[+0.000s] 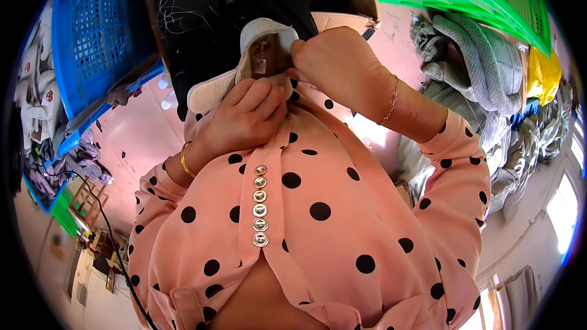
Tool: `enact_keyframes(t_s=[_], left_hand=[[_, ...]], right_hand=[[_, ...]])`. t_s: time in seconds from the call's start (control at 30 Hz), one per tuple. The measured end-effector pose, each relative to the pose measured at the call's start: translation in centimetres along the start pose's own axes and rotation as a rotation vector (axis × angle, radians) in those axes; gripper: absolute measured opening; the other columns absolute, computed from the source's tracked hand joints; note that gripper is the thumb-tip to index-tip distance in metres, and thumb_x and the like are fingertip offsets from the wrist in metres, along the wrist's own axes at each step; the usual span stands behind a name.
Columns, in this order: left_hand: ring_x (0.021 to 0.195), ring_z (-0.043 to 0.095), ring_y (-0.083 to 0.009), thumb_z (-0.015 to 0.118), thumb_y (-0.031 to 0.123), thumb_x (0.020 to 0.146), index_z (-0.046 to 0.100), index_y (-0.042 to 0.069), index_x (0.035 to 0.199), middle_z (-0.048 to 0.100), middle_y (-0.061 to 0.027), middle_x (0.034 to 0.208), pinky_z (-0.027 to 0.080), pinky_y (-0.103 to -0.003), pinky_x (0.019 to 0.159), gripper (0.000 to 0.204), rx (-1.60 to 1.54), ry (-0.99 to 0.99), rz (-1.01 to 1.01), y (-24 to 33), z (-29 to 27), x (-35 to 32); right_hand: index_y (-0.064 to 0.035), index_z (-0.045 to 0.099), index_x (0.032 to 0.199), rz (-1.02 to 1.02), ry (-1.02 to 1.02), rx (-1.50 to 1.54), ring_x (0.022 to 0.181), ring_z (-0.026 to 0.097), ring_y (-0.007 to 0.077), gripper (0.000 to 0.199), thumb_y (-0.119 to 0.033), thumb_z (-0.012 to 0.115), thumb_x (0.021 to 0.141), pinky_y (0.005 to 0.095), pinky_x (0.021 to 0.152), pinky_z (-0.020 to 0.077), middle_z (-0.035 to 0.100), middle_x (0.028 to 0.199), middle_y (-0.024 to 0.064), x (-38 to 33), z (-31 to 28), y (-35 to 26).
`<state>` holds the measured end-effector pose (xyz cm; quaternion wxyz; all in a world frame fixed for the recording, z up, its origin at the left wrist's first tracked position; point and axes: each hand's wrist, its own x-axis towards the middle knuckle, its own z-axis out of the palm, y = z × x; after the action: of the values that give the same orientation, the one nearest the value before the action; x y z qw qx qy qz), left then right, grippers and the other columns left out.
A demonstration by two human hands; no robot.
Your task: The person uses scissors to trim loose threads and excess fabric from the straps and edges of white slippers. They handle the slippers one at a time, turning them over to access different areas, and place the trimmed slippers into a blue basket.
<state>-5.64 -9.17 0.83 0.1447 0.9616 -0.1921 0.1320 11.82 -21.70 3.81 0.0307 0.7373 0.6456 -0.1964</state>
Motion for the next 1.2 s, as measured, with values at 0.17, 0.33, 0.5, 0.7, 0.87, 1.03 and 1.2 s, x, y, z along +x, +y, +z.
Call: enact_keyframes(t_s=[0.17, 0.33, 0.5, 0.7, 0.87, 1.03, 1.2], left_hand=[[0.095, 0.056, -0.0222, 0.063, 0.008, 0.063, 0.068, 0.002, 0.084, 0.058, -0.0070, 0.100, 0.049, -0.032, 0.082, 0.022, -0.055, -0.010, 0.002, 0.1, 0.1, -0.1], [0.096, 0.056, -0.0223, 0.063, 0.008, 0.062, 0.068, 0.002, 0.085, 0.058, -0.0072, 0.100, 0.049, -0.032, 0.082, 0.024, -0.050, -0.035, 0.011, 0.2, 0.0, -0.2], [0.097, 0.056, -0.0225, 0.063, 0.008, 0.062, 0.068, 0.001, 0.086, 0.058, -0.0072, 0.100, 0.048, -0.032, 0.082, 0.025, -0.037, -0.051, 0.001, 0.2, -0.4, 0.0], [0.095, 0.055, -0.0219, 0.064, 0.007, 0.062, 0.068, 0.001, 0.087, 0.058, -0.0063, 0.097, 0.048, -0.031, 0.081, 0.026, -0.056, -0.036, -0.001, 0.2, -0.3, -0.2], [0.095, 0.055, -0.0215, 0.064, 0.007, 0.063, 0.068, 0.002, 0.087, 0.057, -0.0057, 0.097, 0.048, -0.031, 0.082, 0.025, -0.078, -0.067, 0.000, 0.0, -0.3, -0.4], [0.097, 0.057, -0.0224, 0.064, 0.007, 0.064, 0.069, 0.002, 0.089, 0.059, -0.0062, 0.100, 0.049, -0.032, 0.083, 0.026, -0.103, -0.042, -0.008, -0.4, -0.7, -0.6], [0.100, 0.058, -0.0228, 0.065, 0.007, 0.070, 0.069, 0.003, 0.096, 0.061, -0.0065, 0.104, 0.050, -0.034, 0.083, 0.027, -0.003, 0.032, -0.048, -0.9, -0.9, -1.2]], right_hand=[[-0.0048, 0.060, 0.073, -0.079, 0.062, -0.032, 0.056, 0.064, 0.0237, 0.022, -0.024, 0.066, 0.082, 0.0333, 0.051, 0.0463, 0.058, 0.055, 0.0078, -0.4, 0.7, 0.2], [-0.0063, 0.062, 0.068, -0.164, 0.073, -0.090, 0.057, 0.064, 0.0224, 0.010, -0.013, 0.066, 0.074, 0.0311, 0.052, 0.0460, 0.058, 0.055, 0.0070, 0.0, 0.4, 0.3], [-0.0068, 0.064, 0.068, -0.270, 0.105, -0.135, 0.056, 0.064, 0.0208, 0.005, -0.011, 0.065, 0.070, 0.0308, 0.052, 0.0454, 0.059, 0.054, 0.0067, 0.8, 0.7, 0.9], [-0.0095, 0.065, 0.059, -0.301, 0.017, -0.196, 0.055, 0.062, 0.0197, 0.006, -0.010, 0.067, 0.065, 0.0304, 0.052, 0.0451, 0.059, 0.053, 0.0060, 1.5, 0.3, 0.5], [-0.0089, 0.065, 0.057, -0.307, -0.052, -0.139, 0.055, 0.062, 0.0209, 0.007, -0.011, 0.068, 0.063, 0.0320, 0.052, 0.0464, 0.059, 0.054, 0.0069, 2.0, 0.0, 0.4], [-0.0062, 0.068, 0.069, -0.148, 0.029, 0.022, 0.056, 0.062, 0.0244, 0.018, -0.023, 0.069, 0.075, 0.0350, 0.052, 0.0472, 0.060, 0.059, 0.0093, 1.3, -0.4, 0.9], [0.0002, 0.066, 0.091, 0.383, 0.191, 0.535, 0.061, 0.065, 0.0287, 0.052, -0.051, 0.070, 0.081, 0.0357, 0.055, 0.0490, 0.065, 0.067, 0.0136, -0.7, 1.1, 1.2]])
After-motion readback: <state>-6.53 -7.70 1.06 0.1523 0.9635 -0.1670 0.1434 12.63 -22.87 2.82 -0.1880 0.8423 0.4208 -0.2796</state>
